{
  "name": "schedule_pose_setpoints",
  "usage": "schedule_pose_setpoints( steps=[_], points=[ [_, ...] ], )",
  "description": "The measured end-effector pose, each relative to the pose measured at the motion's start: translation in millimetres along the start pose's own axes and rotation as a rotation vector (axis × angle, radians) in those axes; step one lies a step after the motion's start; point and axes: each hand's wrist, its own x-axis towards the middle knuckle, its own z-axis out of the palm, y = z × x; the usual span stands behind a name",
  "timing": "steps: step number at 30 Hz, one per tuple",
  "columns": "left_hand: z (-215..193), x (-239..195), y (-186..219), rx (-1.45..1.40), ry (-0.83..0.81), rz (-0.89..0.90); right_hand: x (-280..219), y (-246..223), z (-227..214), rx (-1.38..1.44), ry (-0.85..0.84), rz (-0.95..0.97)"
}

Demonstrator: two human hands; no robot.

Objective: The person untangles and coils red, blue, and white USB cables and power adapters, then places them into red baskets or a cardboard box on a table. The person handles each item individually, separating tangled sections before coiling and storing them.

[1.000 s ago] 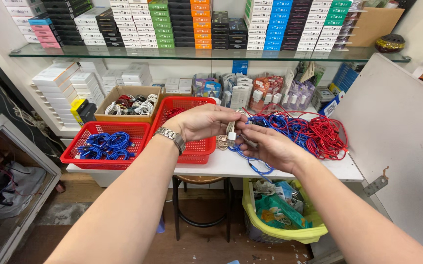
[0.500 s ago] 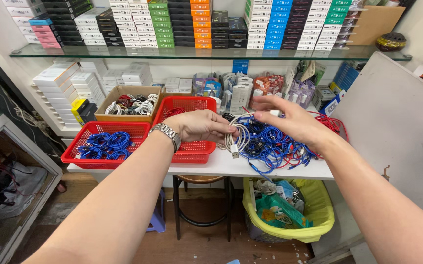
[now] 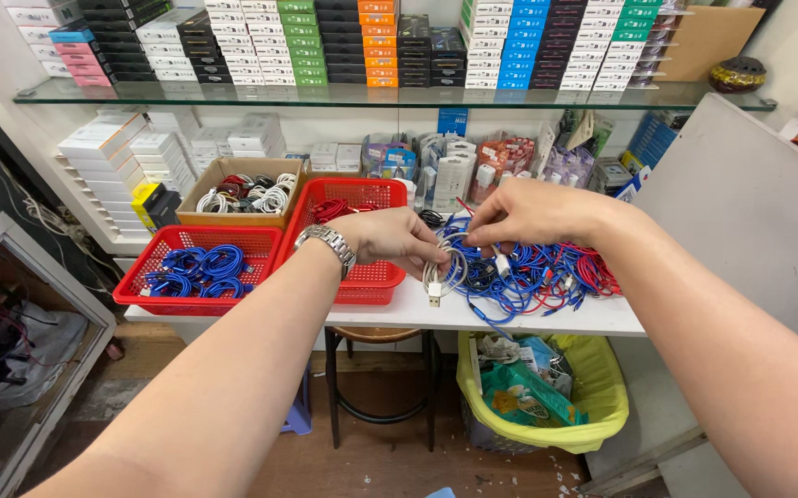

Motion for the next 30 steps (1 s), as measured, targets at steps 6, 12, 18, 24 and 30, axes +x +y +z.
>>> schedule_pose_setpoints(
  steps=[6, 12, 18, 24, 30],
  points=[
    [8, -2, 5, -0.006, 0.018, 0.035, 12, 7, 4, -0.152, 0.307, -0.221],
    [1, -10, 4, -0.172, -0.057, 0.077, 8, 28, 10, 0.130, 0.414, -0.170],
    [2, -8, -11, -0.565, -0.064, 0.242, -2, 41, 37, 0.897, 0.183, -0.009],
    [20, 7, -21, -0.761, 0.051, 0.317, -7, 44, 76, 1.080, 0.370, -0.034],
    [38, 16, -15, -0.457, 0.253, 0.209, -13, 36, 82, 0.710, 0.454, -0.002]
  ],
)
